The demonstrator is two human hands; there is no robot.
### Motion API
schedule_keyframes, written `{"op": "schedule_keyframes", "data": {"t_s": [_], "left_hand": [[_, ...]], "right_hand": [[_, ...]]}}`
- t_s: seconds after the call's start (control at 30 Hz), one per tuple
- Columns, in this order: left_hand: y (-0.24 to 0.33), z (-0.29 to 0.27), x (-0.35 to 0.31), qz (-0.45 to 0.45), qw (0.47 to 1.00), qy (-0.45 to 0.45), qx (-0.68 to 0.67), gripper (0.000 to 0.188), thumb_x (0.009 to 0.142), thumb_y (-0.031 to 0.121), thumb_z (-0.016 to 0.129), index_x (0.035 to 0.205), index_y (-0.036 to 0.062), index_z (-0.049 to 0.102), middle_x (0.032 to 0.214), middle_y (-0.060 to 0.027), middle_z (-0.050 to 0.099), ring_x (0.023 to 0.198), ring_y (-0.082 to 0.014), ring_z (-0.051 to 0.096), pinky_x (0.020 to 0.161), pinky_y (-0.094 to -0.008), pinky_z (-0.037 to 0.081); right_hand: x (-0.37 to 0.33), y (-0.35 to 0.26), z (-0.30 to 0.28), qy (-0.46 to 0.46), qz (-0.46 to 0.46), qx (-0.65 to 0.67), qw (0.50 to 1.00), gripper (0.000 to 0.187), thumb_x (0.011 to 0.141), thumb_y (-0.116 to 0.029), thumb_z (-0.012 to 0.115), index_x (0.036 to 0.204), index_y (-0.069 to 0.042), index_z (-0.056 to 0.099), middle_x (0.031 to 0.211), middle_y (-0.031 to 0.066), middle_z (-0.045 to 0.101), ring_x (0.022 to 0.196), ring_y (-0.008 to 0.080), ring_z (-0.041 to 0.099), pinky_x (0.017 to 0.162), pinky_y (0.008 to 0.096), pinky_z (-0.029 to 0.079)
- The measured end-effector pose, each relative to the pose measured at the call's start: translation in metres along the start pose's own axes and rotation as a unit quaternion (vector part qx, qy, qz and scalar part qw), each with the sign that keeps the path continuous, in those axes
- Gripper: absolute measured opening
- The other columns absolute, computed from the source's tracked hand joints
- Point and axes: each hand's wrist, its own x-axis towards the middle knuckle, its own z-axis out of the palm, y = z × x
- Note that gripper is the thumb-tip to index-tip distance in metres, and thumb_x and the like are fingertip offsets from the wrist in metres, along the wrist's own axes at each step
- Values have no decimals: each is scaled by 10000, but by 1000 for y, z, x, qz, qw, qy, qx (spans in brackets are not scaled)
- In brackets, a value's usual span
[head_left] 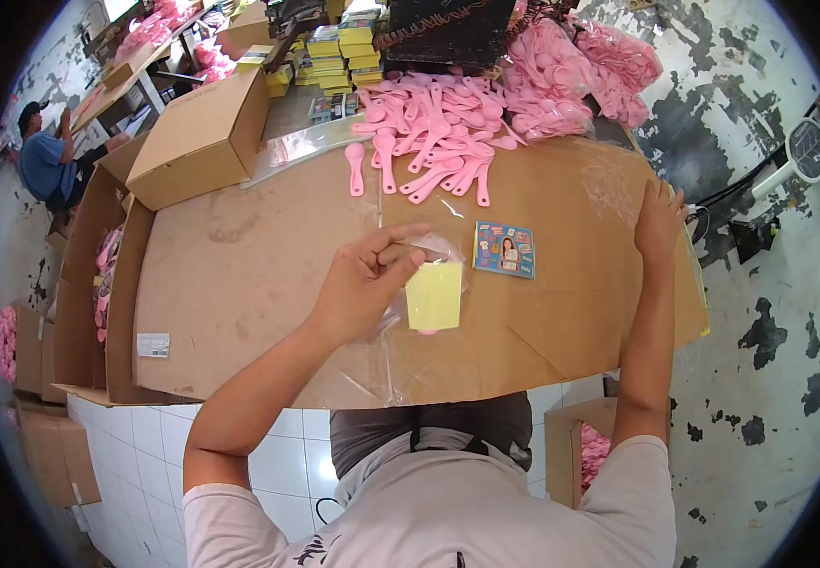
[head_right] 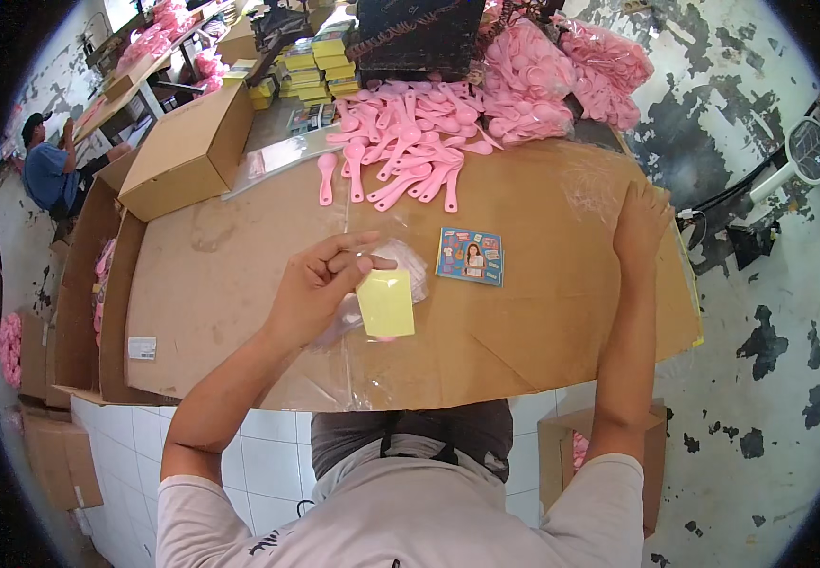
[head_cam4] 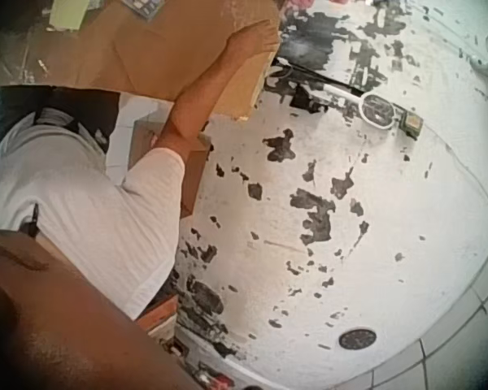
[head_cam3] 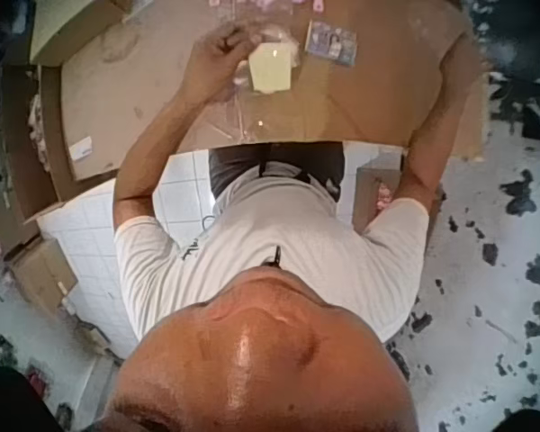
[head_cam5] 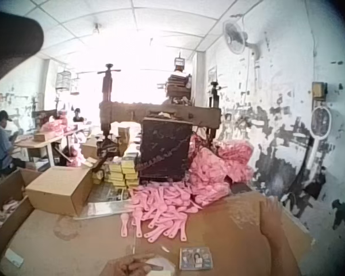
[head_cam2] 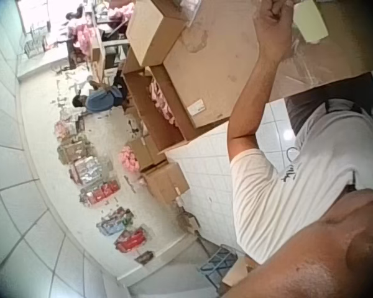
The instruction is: Packaging pink plastic spoons and paper labels into plastic bags.
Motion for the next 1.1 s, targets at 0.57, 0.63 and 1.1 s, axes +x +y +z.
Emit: {"op": "schedule_keyframes", "data": {"t_s": [0.57,0.63,1.1], "left_hand": [[-4,-7,1,-42,994,97,-9,346,1013,140,649,1304,-40,605,1062,-100,756,941,-90,680,799,-262,562],[3,-3,2,-39,995,82,-30,355,1013,146,650,1313,-38,601,1077,-100,753,954,-94,681,797,-265,566],[-10,-1,3,-13,997,81,-14,257,993,103,671,1207,-37,696,1051,-104,750,950,-112,679,838,-271,553]], "right_hand": [[-111,-235,-25,-376,-244,653,610,302,975,-88,665,1248,8,580,1044,75,684,952,137,675,802,292,551],[-110,-231,-21,-379,-247,663,597,266,979,-73,656,1225,3,585,1049,65,683,948,129,674,809,290,553],[-109,-216,-10,-357,-175,719,570,132,993,-64,634,1096,-1,687,953,32,716,848,81,672,739,257,552]]}}
